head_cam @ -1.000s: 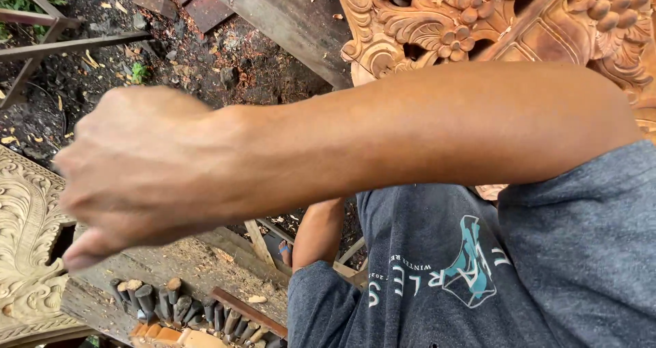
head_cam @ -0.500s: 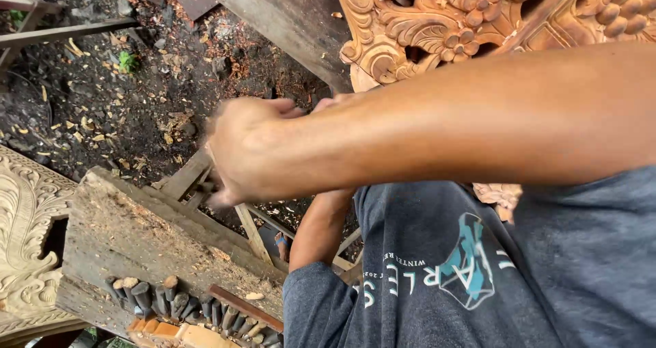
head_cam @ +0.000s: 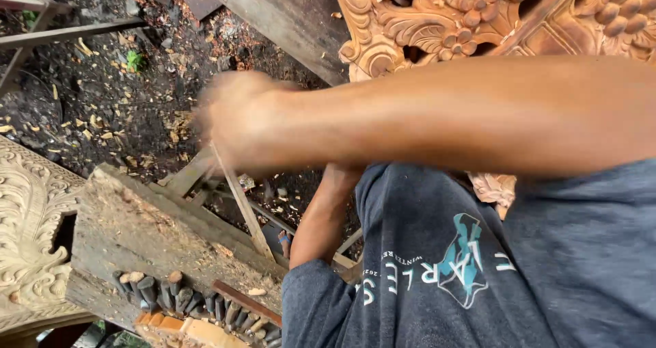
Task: The person carves a wooden panel by striking a chisel with a hammer, then switches tools from a rack to refine the floral details. They continue shaping the wood with various chisels, occasionally brushing away shavings by hand to clear the surface.
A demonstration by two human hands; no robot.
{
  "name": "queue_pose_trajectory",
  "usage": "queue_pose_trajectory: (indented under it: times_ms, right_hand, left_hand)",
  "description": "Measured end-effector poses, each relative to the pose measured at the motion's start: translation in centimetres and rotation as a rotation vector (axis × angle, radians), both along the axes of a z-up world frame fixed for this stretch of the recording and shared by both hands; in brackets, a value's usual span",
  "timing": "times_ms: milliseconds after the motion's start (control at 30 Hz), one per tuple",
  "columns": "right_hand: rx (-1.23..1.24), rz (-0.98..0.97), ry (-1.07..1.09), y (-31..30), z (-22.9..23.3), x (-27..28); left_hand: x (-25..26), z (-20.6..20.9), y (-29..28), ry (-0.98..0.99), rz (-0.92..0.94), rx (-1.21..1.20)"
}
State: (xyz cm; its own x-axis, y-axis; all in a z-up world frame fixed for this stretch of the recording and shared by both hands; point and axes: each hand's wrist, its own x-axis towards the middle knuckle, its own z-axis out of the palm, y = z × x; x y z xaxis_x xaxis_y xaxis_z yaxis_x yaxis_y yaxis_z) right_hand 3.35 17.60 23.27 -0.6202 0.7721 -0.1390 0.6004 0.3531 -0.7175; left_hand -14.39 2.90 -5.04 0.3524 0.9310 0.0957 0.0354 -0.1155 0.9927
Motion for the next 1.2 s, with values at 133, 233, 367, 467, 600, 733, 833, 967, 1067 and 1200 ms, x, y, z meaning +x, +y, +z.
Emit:
queue_pose_trajectory:
  times_ms: [133, 233, 367, 467, 600, 733, 833, 967, 1067, 1200]
  right_hand:
    - [-0.008, -0.019, -0.121, -0.6, 0.0, 2.9]
    - [0.536, -0.482, 0.158, -4.3, -6.3, 6.8]
    - [0.567, -0.64, -0.1, -12.3, -11.1, 10.5]
    - [0.384, -0.567, -0.311, -18.7, -16.7, 9.2]
    - [0.231, -0.638, -0.438, -23.3, -19.6, 7.8]
    - [0.21, -0.661, -0.442, -23.8, -20.1, 8.0]
    - [0.432, -0.709, -0.424, -22.2, -20.0, 9.1]
    - [0.4, -0.906, -0.32, -24.7, -16.6, 12.6]
    - [0.315, -1.203, -0.048, -29.4, -15.5, 13.1]
    - [0.237, -1.249, 0.498, -32.5, -13.2, 11.6]
  left_hand:
    - [0.8, -1.1, 2.8, -0.06, -0.028, 0.012]
    - [0.2, 1.4, 4.9, -0.065, -0.05, -0.039]
    - [4.7, 14.8, 15.7, -0.286, -0.12, -0.513]
    - [2.6, 15.2, 21.0, -0.182, -0.119, -0.523]
    - [2.2, 14.4, 22.4, -0.229, -0.203, -0.591]
    - [6.9, 14.6, 19.8, -0.29, -0.24, -0.755]
    - [9.1, 13.7, 16.5, -0.27, -0.316, -0.656]
    - [9.9, 12.9, 13.0, -0.299, -0.241, -0.516]
    - [8.9, 12.1, 10.2, -0.122, -0.235, -0.405]
    - [10.3, 14.7, 4.8, 0.816, -0.725, -0.04]
